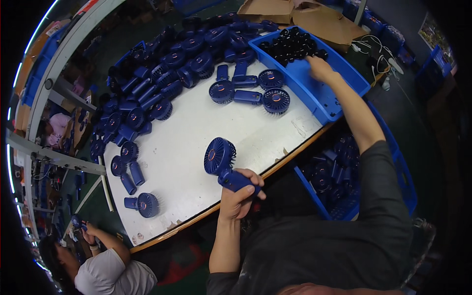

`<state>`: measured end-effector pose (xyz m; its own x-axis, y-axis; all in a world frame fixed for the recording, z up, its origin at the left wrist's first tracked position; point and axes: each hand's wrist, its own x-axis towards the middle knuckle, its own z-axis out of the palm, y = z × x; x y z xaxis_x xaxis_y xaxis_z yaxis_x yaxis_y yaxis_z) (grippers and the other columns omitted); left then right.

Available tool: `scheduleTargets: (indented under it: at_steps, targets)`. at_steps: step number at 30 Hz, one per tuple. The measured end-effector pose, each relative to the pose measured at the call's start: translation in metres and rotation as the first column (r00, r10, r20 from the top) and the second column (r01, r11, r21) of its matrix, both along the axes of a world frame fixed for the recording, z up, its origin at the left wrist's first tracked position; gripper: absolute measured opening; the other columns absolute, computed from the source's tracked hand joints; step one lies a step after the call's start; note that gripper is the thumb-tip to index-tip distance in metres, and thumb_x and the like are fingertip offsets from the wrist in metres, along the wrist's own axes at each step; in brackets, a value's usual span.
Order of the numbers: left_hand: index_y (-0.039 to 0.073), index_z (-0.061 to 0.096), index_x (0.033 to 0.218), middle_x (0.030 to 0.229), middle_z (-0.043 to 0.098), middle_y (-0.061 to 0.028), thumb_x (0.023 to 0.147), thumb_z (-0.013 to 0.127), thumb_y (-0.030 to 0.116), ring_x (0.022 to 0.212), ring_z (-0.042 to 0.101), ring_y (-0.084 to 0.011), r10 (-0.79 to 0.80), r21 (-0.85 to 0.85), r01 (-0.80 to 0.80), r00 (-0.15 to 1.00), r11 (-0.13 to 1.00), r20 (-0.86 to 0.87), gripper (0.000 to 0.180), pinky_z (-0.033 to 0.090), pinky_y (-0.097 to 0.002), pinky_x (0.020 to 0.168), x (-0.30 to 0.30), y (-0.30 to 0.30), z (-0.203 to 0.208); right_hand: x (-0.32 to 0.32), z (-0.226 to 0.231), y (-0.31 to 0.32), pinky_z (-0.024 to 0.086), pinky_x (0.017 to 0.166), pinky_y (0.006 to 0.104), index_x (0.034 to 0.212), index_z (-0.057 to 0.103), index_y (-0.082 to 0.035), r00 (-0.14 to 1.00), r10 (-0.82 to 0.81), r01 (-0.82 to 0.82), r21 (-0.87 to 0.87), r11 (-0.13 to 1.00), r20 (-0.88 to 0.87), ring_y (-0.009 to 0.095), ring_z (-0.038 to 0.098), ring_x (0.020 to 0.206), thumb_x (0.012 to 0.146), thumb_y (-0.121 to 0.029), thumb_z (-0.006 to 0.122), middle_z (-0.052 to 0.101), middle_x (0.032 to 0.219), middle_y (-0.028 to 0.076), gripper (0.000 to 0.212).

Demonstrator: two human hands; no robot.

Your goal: Assembling handheld blue electric fans on a production line.

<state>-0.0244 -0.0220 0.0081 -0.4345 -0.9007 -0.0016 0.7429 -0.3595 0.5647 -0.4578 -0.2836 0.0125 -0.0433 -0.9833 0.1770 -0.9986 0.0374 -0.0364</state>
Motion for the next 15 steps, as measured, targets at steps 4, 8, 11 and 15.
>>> scheduleTargets:
  at_steps: [4,8,11,15]
  targets:
    - [-0.002,0.056,0.107,0.097,0.059,-0.0162,0.082,0.07,-0.001,0.089,0.064,-0.0284,0.037,-0.057,-0.027,0.98,0.998,0.195,0.029,0.06,-0.0323,0.053,0.029,-0.001,-0.011,-0.048,-0.027,-0.015,0.053,0.088,0.0458,0.121,0.059,-0.001,0.998,-0.059,0.057,0.054,0.997,0.025,0.04,0.065,0.101,0.08,0.003,0.056,0.065,0.11,0.024,0.041]
    - [-0.004,0.054,0.111,0.101,0.061,-0.017,0.086,0.071,0.004,0.086,0.065,-0.0223,0.178,0.082,-0.23,0.896,0.97,0.408,0.031,0.061,-0.0308,0.053,0.023,-0.003,0.003,0.101,0.051,0.053,0.055,0.066,0.0279,0.128,0.06,-0.002,0.509,0.191,-0.233,-0.079,0.969,0.839,0.014,0.063,0.076,0.082,-0.001,0.063,0.062,0.085,0.006,0.046]
    - [-0.004,0.053,0.12,0.102,0.062,-0.0134,0.088,0.069,0.004,0.083,0.066,-0.0193,0.283,0.077,-0.326,0.899,0.942,0.334,0.037,0.06,-0.029,0.055,0.006,-0.008,0.01,0.21,0.041,0.152,0.054,0.067,0.0264,0.13,0.059,-0.004,-0.1,0.124,-0.544,-0.159,0.824,0.987,0.012,0.063,0.074,0.089,-0.005,0.064,0.06,0.096,0.004,0.042]
    - [-0.004,0.054,0.121,0.099,0.063,-0.0107,0.088,0.069,0.002,0.084,0.067,-0.0176,0.307,0.093,-0.345,0.907,0.934,0.287,0.037,0.056,-0.0266,0.052,0.016,-0.009,0.001,0.285,0.024,0.231,0.053,0.077,0.0329,0.122,0.063,-0.003,0.275,0.544,-0.532,-0.346,0.773,0.793,0.027,0.064,0.091,0.086,0.005,0.062,0.059,0.104,0.015,0.037]
